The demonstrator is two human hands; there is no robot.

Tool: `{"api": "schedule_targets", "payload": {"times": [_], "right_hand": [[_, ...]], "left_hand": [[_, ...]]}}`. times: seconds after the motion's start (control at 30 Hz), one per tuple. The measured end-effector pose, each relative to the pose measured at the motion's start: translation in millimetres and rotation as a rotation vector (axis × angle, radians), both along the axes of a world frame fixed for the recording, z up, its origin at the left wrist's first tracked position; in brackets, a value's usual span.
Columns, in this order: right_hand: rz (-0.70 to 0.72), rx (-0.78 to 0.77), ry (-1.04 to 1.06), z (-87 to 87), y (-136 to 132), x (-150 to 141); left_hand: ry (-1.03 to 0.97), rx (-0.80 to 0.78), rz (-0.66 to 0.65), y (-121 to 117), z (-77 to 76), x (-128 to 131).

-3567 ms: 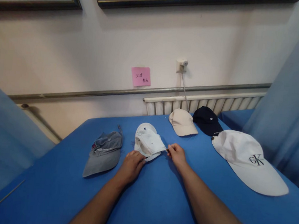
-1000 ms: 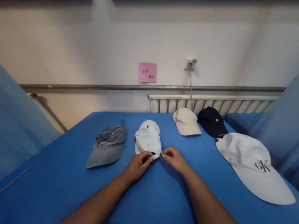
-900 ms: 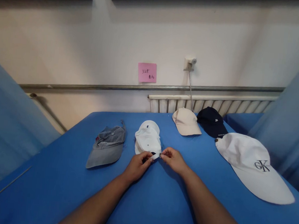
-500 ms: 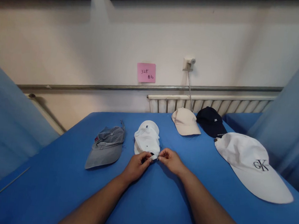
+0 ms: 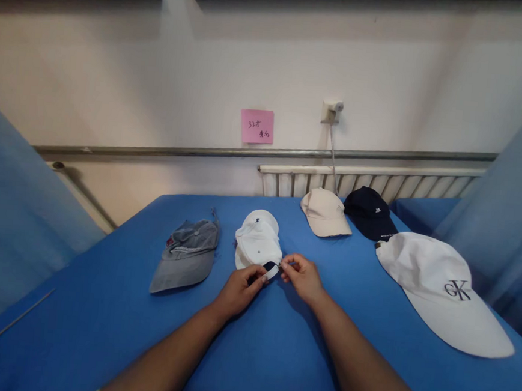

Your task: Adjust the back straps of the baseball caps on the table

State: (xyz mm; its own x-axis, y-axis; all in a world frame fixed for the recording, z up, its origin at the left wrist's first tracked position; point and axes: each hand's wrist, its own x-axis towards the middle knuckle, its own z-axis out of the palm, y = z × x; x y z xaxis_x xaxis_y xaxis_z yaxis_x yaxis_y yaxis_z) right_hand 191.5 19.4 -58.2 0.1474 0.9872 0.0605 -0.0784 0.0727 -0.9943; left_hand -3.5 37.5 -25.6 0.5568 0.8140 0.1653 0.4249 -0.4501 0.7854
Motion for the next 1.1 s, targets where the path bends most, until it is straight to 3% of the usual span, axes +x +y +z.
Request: {"api": "schedule_targets", "payload": {"times": [0.57, 1.1], "right_hand": [[0.105, 0.046, -0.012, 0.2, 0.1, 1.7], [0.149, 0.007, 0.013, -6.9, 0.4, -1.8]], "left_hand": [[0.097, 0.102, -0.096, -2.1, 7.2, -0.3], [0.141, 0.174, -0.014, -4.4, 2.8, 2.4]]}}
